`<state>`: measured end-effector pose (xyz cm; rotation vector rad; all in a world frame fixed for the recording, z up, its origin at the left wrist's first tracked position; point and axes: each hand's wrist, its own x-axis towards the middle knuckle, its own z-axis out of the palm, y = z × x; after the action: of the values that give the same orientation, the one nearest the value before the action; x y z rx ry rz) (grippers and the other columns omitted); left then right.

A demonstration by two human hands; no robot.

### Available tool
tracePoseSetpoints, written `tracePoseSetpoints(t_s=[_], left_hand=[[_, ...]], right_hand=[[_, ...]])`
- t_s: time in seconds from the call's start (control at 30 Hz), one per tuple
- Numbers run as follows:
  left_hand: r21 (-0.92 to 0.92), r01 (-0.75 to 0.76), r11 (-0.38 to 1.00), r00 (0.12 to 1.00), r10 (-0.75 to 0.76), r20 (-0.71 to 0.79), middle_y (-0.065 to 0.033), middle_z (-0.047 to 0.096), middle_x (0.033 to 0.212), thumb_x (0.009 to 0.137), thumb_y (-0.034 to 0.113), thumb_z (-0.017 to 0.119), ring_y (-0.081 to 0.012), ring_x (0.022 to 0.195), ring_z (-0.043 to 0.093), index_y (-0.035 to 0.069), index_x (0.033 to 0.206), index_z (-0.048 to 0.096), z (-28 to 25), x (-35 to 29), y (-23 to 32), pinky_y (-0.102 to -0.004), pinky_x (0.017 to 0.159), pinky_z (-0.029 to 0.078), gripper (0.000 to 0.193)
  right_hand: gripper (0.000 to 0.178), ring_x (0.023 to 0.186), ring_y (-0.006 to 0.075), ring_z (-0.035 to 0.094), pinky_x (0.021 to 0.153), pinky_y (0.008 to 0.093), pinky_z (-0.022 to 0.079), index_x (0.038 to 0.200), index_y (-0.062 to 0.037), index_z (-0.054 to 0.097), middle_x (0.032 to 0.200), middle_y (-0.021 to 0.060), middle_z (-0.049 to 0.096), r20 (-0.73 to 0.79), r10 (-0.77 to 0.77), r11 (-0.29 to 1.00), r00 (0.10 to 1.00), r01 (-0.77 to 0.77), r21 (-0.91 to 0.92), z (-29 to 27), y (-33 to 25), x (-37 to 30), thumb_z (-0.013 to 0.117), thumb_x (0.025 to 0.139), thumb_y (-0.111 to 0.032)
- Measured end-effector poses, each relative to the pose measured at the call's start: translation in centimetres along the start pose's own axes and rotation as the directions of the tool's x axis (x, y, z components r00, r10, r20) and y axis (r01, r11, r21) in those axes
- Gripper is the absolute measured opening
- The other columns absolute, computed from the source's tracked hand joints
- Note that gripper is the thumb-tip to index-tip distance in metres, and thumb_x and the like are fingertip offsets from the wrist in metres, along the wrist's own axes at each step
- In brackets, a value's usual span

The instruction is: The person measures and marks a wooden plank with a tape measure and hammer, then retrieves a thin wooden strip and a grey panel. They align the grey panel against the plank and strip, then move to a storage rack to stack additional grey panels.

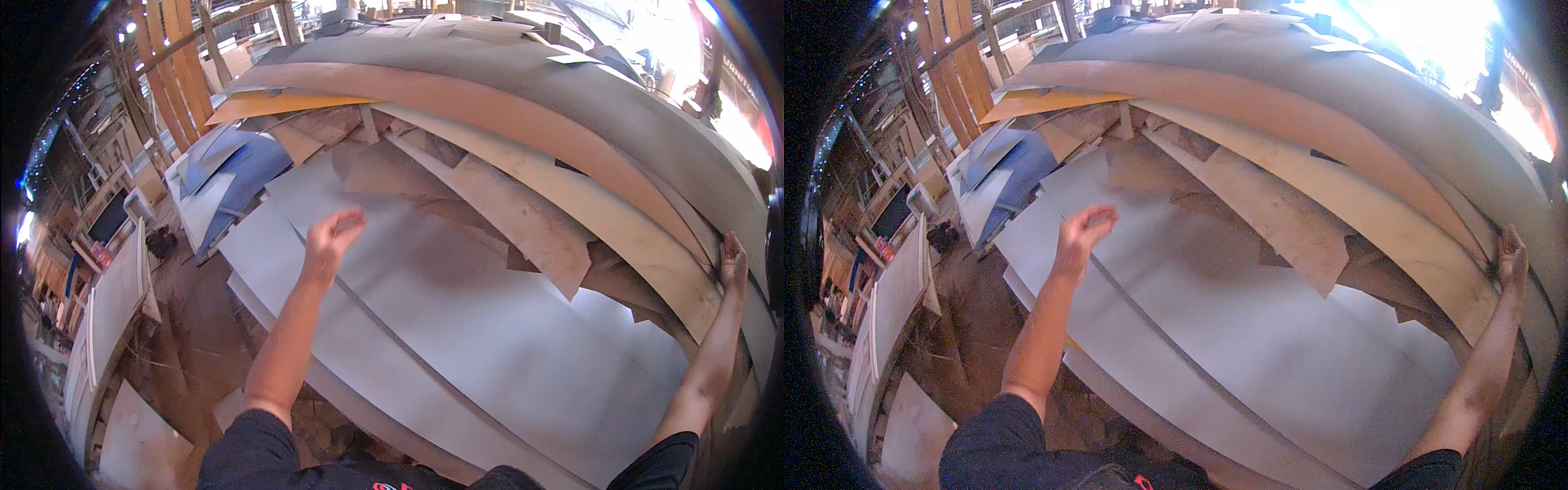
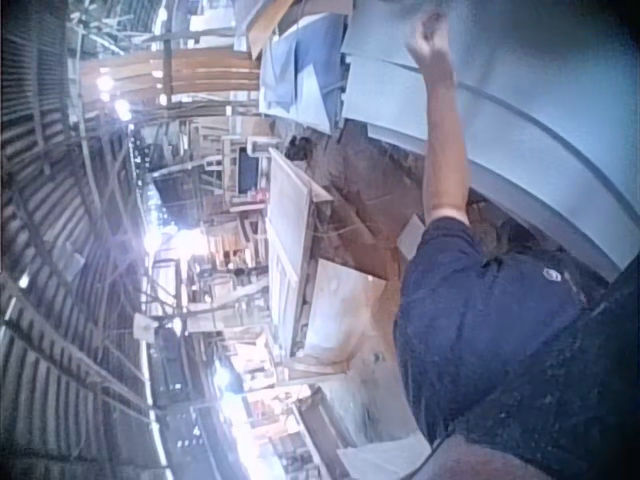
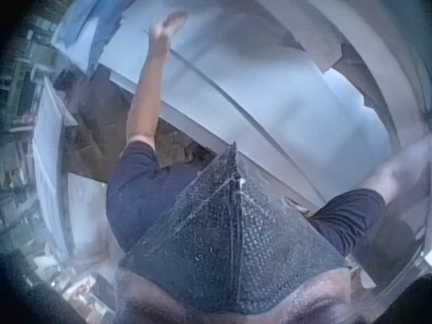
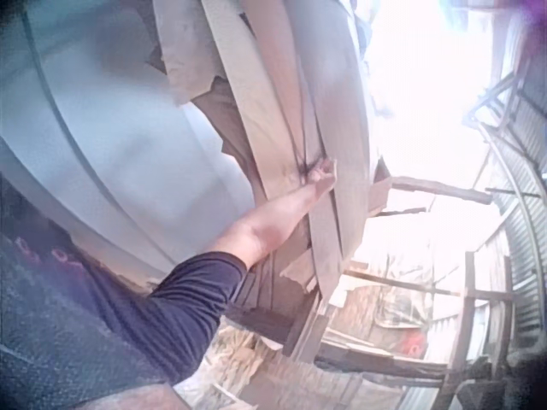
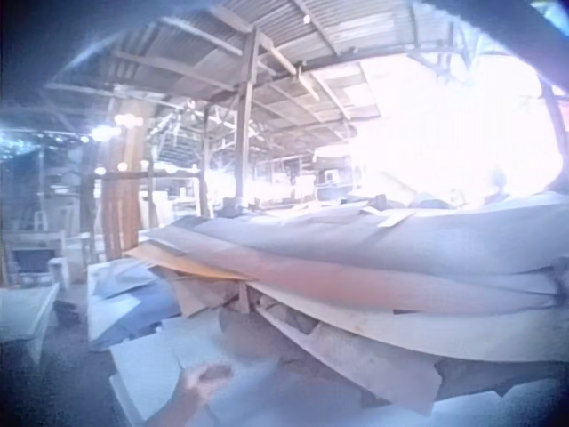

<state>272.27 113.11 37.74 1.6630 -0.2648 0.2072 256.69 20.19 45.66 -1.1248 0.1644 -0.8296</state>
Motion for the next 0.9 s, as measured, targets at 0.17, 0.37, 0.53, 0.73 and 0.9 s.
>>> tracePoseSetpoints(t_s=[0.17, 0.37, 0.53, 0.73, 0.9], left_hand=[[0.22, 0.565, 0.795, 0.823, -0.563, -0.077, -0.0076, 0.067, 0.099, 0.081, 0.019, 0.067, -0.0148, 0.09, 0.063, 0.001, 0.11, 0.067, -8.6, -15.0, -12.7, -0.03, 0.08, 0.051, 0.034], [0.222, 0.858, 0.464, 0.478, -0.879, -0.009, -0.0057, 0.066, 0.082, 0.079, 0.016, 0.065, -0.0163, 0.069, 0.06, 0.0, 0.105, 0.069, -16.5, -32.5, -24.7, -0.0318, 0.061, 0.049, 0.03], [0.826, 0.404, 0.393, 0.488, -0.856, 0.169, -0.0123, 0.064, 0.077, 0.075, 0.013, 0.065, -0.0191, 0.067, 0.061, 0.005, 0.097, 0.07, -19.7, -39.4, -28.5, -0.0324, 0.061, 0.05, 0.023], [0.704, -0.259, 0.661, 0.46, -0.557, 0.692, -0.0116, 0.067, 0.086, 0.078, 0.014, 0.067, -0.0222, 0.074, 0.065, 0.006, 0.091, 0.07, -23.3, -42.6, -34.2, -0.035, 0.069, 0.052, 0.015], [0.684, 0.327, 0.652, 0.39, -0.753, 0.53, -0.0079, 0.064, 0.079, 0.077, 0.016, 0.069, -0.0166, 0.065, 0.06, 0.002, 0.089, 0.069, -21.1, -38.4, -37.4, -0.0325, 0.057, 0.048, 0.019]], right_hand=[[0.041, 0.11, 0.0198, 0.059, 0.099, 0.0315, 0.047, 0.123, 0.0029, 0.052, 0.124, 0.0125, 0.053, -0.057, 0.049, 0.994, 0.997, -0.054, -0.091, 0.0, 0.2, 0.8, 0.064, 0.088, -0.015], [0.049, 0.11, 0.0283, 0.06, 0.094, 0.0338, 0.054, 0.127, 0.01, 0.041, 0.121, 0.0201, 0.054, -0.14, 0.048, 0.999, 0.989, -0.051, -0.02, 0.1, -1.1, 0.9, 0.065, 0.087, -0.006], [0.047, 0.122, 0.0311, 0.052, 0.111, 0.0421, 0.038, 0.126, 0.0085, 0.05, 0.137, 0.0236, 0.045, -0.047, -0.067, 0.998, 0.997, 0.067, 0.004, 2.2, 0.1, -5.9, 0.058, 0.093, -0.025], [0.04, 0.118, 0.0241, 0.056, 0.11, 0.0368, 0.036, 0.123, 0.0028, 0.056, 0.125, 0.018, 0.058, 0.137, -0.106, 0.938, 0.985, 0.145, -0.316, 15.0, 2.8, -27.1, 0.059, 0.092, -0.022], [0.038, 0.095, 0.0198, 0.063, 0.087, 0.0375, 0.05, 0.12, 0.0018, 0.057, 0.1, 0.0085, 0.063, -0.102, 0.192, 0.936, 0.976, -0.213, -0.28, 20.4, 5.0, -48.6, 0.063, 0.09, -0.02]])
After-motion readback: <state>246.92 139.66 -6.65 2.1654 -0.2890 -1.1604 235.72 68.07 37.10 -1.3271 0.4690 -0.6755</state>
